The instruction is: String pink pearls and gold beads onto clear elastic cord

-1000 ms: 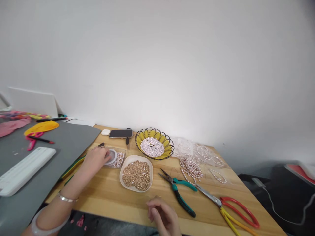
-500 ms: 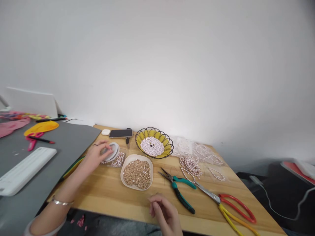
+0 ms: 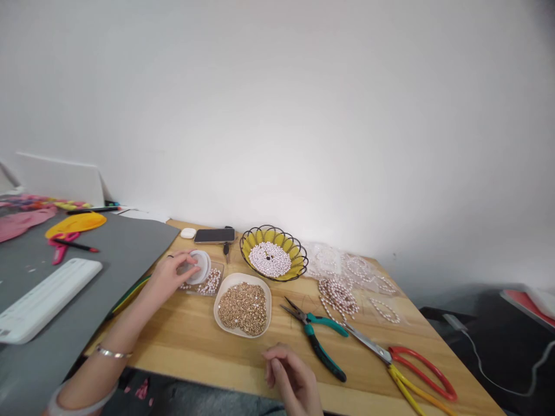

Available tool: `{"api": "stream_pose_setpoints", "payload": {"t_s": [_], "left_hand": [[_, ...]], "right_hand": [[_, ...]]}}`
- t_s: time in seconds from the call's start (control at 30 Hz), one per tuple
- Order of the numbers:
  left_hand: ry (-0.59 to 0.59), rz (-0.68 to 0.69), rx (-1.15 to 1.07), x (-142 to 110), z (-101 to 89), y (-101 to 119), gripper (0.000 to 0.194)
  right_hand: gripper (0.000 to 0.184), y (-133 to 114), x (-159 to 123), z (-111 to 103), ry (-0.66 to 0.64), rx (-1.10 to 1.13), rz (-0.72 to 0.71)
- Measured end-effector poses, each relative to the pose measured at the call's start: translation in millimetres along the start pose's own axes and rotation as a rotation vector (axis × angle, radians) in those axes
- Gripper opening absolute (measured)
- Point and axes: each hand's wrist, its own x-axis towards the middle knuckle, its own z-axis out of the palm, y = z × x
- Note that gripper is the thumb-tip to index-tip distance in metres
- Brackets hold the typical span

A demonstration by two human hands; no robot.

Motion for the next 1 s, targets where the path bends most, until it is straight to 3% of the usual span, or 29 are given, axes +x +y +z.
{"api": "stream_pose_setpoints", "payload": {"t_s": [0.13, 0.23, 0.3, 0.43, 0.53, 0.7, 0.83, 1.0], "left_hand": [[0.053, 0.080, -0.042, -6, 2.4, 8, 0.030], [0.043, 0.108, -0.243, -23, 12.8, 22, 0.028], [0.013, 0.129, -0.334, -42, 24.7, 35, 0.030], [-0.081, 0.300, -0.341, -83, 54.6, 65, 0.045], [-0.061, 0.415, -0.373, -102, 74.0, 79, 0.047], [-0.046, 0.441, -0.440, -105, 86.3, 81, 0.044], [-0.074, 0.478, -0.473, -98, 85.7, 80, 0.024], [-0.043, 0.456, -0.523, -94, 88.9, 82, 0.010]], "right_hand": [[0.036, 2, 1, -1, -0.013, 0.004, 0.002], [0.035, 4, 2, -1, -0.016, 0.001, 0.022], [0.036, 3, 2, 0, -0.029, 0.001, 0.020], [0.047, -1, 1, 7, -0.123, -0.052, -0.017], [0.054, -5, 2, 11, -0.115, -0.094, 0.007], [0.047, -14, 2, 13, -0.116, -0.086, 0.093], [0.055, -21, 1, 13, -0.037, -0.060, 0.123], [0.053, -17, -2, 10, -0.119, -0.126, 0.115]]}}
